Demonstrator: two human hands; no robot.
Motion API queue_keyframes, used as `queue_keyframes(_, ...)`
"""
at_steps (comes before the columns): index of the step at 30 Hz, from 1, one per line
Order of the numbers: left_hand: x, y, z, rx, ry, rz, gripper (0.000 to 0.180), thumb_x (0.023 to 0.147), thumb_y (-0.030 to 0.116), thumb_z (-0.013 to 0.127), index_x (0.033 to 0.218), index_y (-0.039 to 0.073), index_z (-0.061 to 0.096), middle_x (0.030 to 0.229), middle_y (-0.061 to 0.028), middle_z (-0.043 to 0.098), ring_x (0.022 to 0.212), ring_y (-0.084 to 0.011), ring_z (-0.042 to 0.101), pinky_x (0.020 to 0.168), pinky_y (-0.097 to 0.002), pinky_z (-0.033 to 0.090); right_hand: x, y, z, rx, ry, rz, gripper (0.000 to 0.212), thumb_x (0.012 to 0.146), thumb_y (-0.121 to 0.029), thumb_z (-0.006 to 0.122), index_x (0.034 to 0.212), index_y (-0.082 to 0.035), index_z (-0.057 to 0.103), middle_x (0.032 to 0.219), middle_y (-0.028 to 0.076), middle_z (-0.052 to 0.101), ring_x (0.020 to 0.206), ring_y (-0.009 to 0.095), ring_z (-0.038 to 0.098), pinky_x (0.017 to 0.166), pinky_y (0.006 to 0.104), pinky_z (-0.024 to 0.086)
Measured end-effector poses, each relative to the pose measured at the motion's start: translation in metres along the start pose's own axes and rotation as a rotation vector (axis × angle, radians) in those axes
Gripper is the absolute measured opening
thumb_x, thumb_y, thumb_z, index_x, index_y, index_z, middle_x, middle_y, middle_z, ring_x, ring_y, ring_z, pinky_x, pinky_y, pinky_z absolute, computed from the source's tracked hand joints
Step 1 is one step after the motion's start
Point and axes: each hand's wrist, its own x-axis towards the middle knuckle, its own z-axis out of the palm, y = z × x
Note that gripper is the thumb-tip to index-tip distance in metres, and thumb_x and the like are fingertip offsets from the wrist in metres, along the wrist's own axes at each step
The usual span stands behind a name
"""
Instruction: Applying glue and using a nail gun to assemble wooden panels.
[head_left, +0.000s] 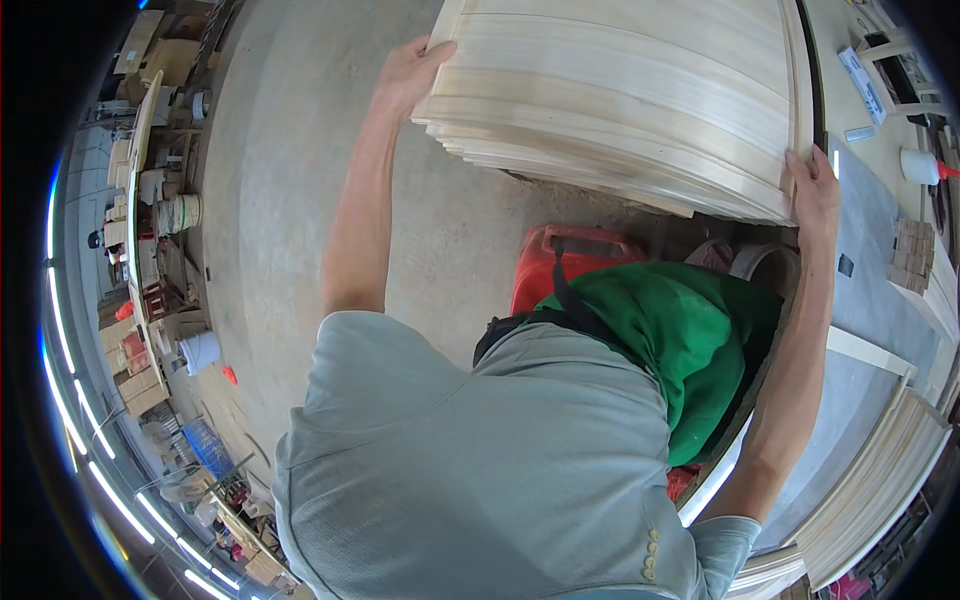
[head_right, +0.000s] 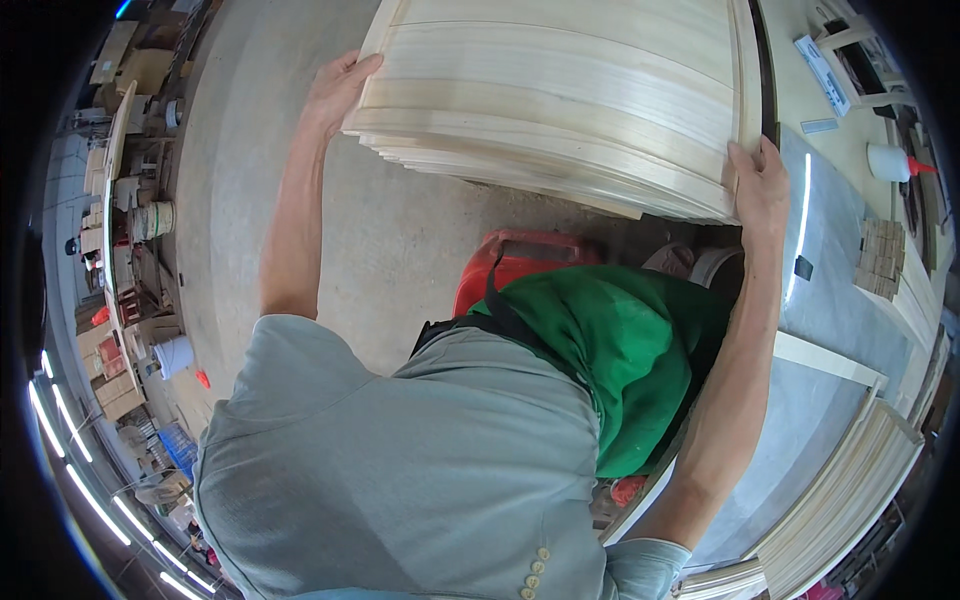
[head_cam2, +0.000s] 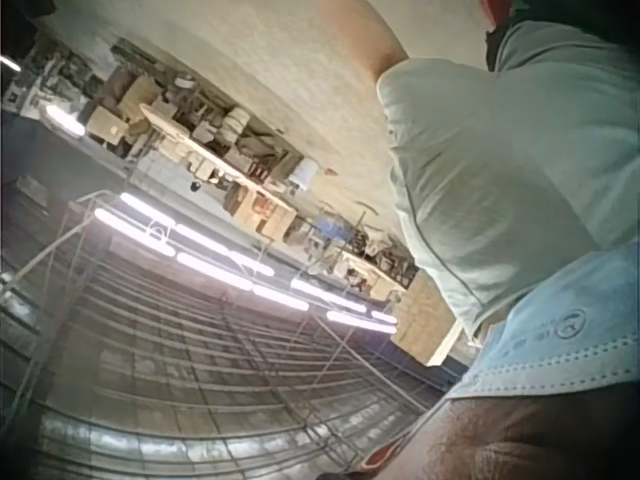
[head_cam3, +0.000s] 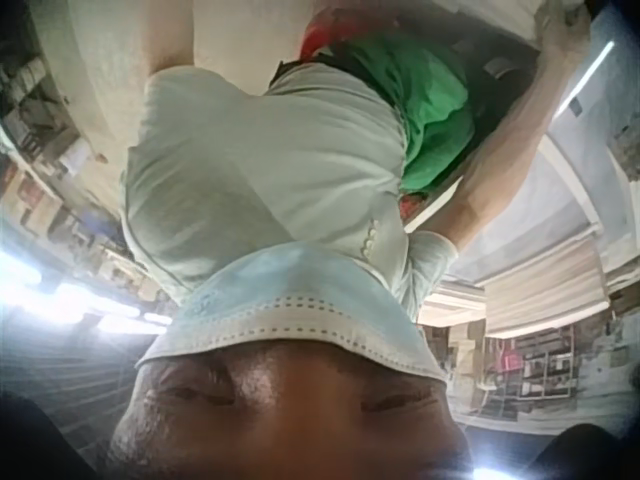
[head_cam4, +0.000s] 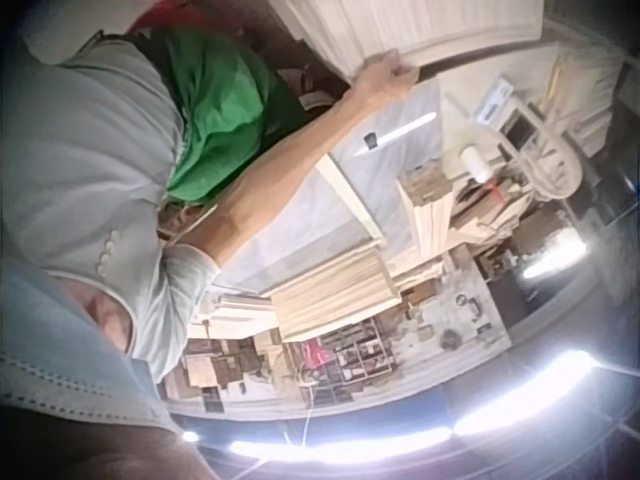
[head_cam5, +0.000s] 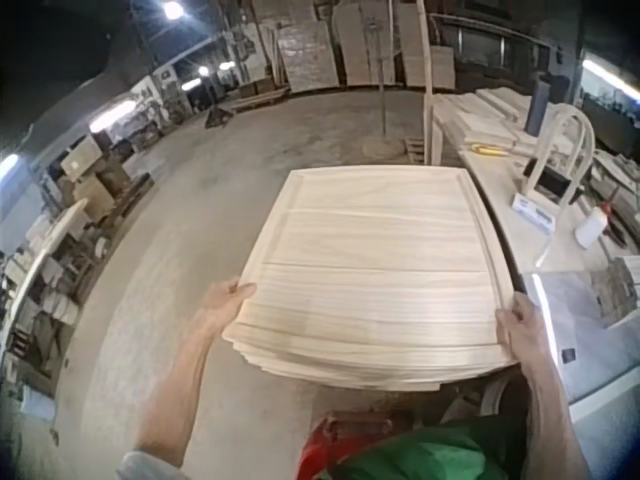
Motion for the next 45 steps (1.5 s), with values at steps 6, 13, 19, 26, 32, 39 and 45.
queue_keyframes(6,-0.009,0.004,0.003,0.013,0.012,0.027,0.042,0.085,0.023,0.062,0.116,-0.005,0.058,0.099,-0.0108,0.066,0.086,-0.0151,0.062,0.078,-0.0282,0.048,-0.002,0.002,0.002,0.079,-0.021,0.0,0.063,0.087,-0.026,0.065,0.132,0.01,0.04,0.109,0.013,0.06,0.096,0.016,0.056,0.085,0.0261,0.043)
queue_keyframes(13,-0.012,0.009,0.004,-0.028,0.053,0.045,0.036,0.085,0.015,0.06,0.114,-0.005,0.059,0.099,-0.0089,0.067,0.085,-0.0139,0.062,0.077,-0.027,0.048,0.0,0.0,-0.001,0.055,-0.031,-0.013,0.06,0.087,-0.024,0.064,0.131,0.009,0.042,0.106,0.012,0.061,0.093,0.014,0.056,0.083,0.0253,0.043)
queue_keyframes(19,-0.021,0.009,0.009,-0.054,0.059,0.032,0.035,0.085,0.016,0.061,0.113,-0.005,0.06,0.099,-0.0085,0.067,0.086,-0.0134,0.062,0.077,-0.0268,0.047,0.002,0.005,-0.003,0.094,-0.013,0.007,0.057,0.085,-0.025,0.064,0.129,0.007,0.046,0.109,0.019,0.062,0.098,0.022,0.06,0.087,0.0298,0.044)
queue_keyframes(26,-0.014,0.001,0.004,0.068,0.061,0.075,0.038,0.084,0.019,0.063,0.114,-0.004,0.06,0.101,-0.0106,0.067,0.089,-0.0138,0.061,0.079,-0.0271,0.047,0.001,0.011,0.009,0.117,0.024,-0.063,0.051,0.084,-0.026,0.064,0.123,0.005,0.052,0.095,0.014,0.066,0.084,0.02,0.062,0.076,0.0341,0.047)
queue_keyframes(32,0.0,0.0,-0.003,0.439,0.19,0.089,0.067,0.084,0.043,0.061,0.126,-0.007,0.049,0.121,-0.0197,0.058,0.112,-0.0243,0.054,0.097,-0.0318,0.039,0.005,0.004,0.011,-0.088,0.117,-0.196,0.031,0.082,-0.026,0.06,0.091,0.003,0.054,0.079,0.025,0.061,0.079,0.04,0.061,0.07,0.0466,0.048)
queue_keyframes(39,0.017,-0.018,0.02,0.75,0.162,0.194,0.062,0.092,0.037,0.05,0.137,-0.004,0.036,0.139,-0.0231,0.04,0.13,-0.0338,0.038,0.108,-0.038,0.028,-0.008,0.033,0.04,-0.215,0.347,-0.27,0.031,0.084,-0.017,0.055,0.103,0.004,0.043,0.079,0.024,0.06,0.073,0.041,0.061,0.065,0.0494,0.049)
queue_keyframes(45,-0.022,0.08,0.108,0.578,0.091,0.676,0.053,0.092,0.026,0.054,0.136,-0.001,0.04,0.138,-0.0195,0.043,0.128,-0.031,0.04,0.107,-0.0368,0.029,-0.112,0.026,0.015,-0.025,0.323,-0.254,0.056,0.086,-0.021,0.058,0.126,0.012,0.037,0.097,0.026,0.058,0.088,0.039,0.06,0.074,0.0438,0.049)
